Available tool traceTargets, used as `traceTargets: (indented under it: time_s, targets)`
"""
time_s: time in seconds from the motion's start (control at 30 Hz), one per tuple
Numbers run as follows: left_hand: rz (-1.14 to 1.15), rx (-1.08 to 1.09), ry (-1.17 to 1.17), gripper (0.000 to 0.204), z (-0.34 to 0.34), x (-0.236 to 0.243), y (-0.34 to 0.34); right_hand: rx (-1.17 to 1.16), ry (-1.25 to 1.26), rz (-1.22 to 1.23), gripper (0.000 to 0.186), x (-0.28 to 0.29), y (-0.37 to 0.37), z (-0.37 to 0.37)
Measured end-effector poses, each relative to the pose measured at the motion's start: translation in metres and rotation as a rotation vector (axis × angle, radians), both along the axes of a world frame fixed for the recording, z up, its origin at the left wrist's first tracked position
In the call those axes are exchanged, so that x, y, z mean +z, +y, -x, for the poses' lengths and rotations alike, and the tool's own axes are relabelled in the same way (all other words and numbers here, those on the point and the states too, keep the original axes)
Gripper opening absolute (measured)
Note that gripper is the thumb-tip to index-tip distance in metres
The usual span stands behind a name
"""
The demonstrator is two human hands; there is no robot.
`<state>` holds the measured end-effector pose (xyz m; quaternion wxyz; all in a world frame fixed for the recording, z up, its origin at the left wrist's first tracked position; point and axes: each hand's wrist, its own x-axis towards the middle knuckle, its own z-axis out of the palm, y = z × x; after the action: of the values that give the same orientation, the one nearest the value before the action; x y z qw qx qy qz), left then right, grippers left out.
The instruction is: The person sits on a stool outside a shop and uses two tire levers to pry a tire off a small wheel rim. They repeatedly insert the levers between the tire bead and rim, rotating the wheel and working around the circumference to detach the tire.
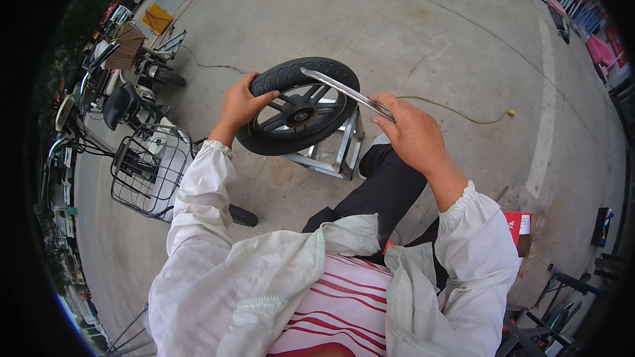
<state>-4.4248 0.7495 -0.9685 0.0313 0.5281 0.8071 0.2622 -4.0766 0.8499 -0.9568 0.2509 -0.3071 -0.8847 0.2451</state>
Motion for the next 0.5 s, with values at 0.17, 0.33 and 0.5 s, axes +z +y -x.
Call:
traceTargets:
  time_s: [0.17,0.33,0.5]
  targets:
    - [0.023,-0.012,-0.036,0.051,0.005,0.004,0.005,0.086,-0.475,-0.339,0.029,0.047,0.006,0.028]
    - [0.018,-0.026,-0.038,0.049,0.008,0.004,0.004,0.194,-0.724,-0.437,0.026,0.084,0.01,0.082]
    - [0.022,-0.026,-0.025,0.049,0.01,0.005,0.005,0.321,-0.891,-0.43,0.013,0.112,0.014,0.13]
